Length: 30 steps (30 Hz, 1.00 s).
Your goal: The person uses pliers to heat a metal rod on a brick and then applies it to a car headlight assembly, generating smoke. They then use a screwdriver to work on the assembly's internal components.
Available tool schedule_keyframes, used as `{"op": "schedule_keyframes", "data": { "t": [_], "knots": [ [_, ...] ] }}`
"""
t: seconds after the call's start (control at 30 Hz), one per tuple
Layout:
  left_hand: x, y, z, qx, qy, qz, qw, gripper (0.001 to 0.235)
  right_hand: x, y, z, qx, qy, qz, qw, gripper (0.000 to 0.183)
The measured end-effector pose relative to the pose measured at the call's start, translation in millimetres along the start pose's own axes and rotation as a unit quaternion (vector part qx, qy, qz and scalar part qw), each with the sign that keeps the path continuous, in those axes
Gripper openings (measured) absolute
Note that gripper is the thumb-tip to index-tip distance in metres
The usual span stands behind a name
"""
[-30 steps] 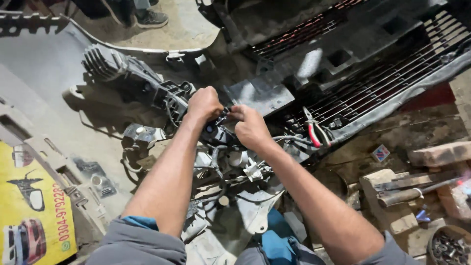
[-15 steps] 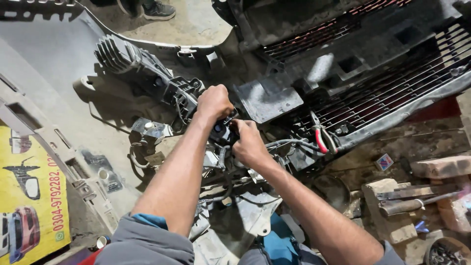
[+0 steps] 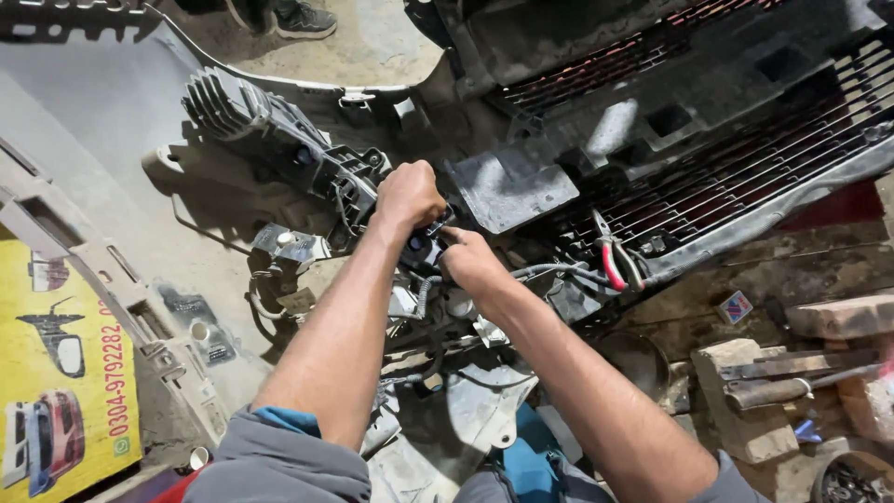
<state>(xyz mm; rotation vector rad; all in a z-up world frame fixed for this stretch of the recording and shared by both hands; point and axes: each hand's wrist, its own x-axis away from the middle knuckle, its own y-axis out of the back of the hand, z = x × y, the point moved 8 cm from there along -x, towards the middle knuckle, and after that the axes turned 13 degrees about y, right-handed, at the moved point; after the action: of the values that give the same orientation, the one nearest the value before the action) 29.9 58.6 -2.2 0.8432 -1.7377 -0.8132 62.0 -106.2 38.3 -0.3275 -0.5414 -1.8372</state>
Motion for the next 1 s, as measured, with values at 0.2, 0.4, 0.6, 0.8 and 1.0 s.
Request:
{"op": "schedule_keyframes", "data": {
  "t": [0.2, 0.4, 0.6, 0.8, 1.0],
  "knots": [
    [0, 1, 0, -0.002, 0.013, 0.003, 1.0, 0.035, -41, -19, -32, 0.117, 0.02, 0.005, 0.993, 0.062],
    [-13, -9, 5, 0.002, 0.008, -0.002, 1.0, 0.034, -51, 12, -51, 0.238, 0.045, 0.06, 0.968, 0.091],
    [-5, 0, 1, 0.0, 0.009, 0.002, 1.0, 0.032, -44, -8, -48, 0.302, 0.117, 0.072, 0.943, 0.089],
    [-10, -3, 3, 0.0, -0.004, -0.003, 1.0, 0.032, -18, 23, -9, 0.151, 0.143, 0.023, 0.978, 0.085],
    [-10, -6, 5, -0.003, 0.001, 0.0, 1.0, 0.032, -13, 8, 2, 0.087, 0.226, 0.021, 0.97, 0.067]
  ]
}}
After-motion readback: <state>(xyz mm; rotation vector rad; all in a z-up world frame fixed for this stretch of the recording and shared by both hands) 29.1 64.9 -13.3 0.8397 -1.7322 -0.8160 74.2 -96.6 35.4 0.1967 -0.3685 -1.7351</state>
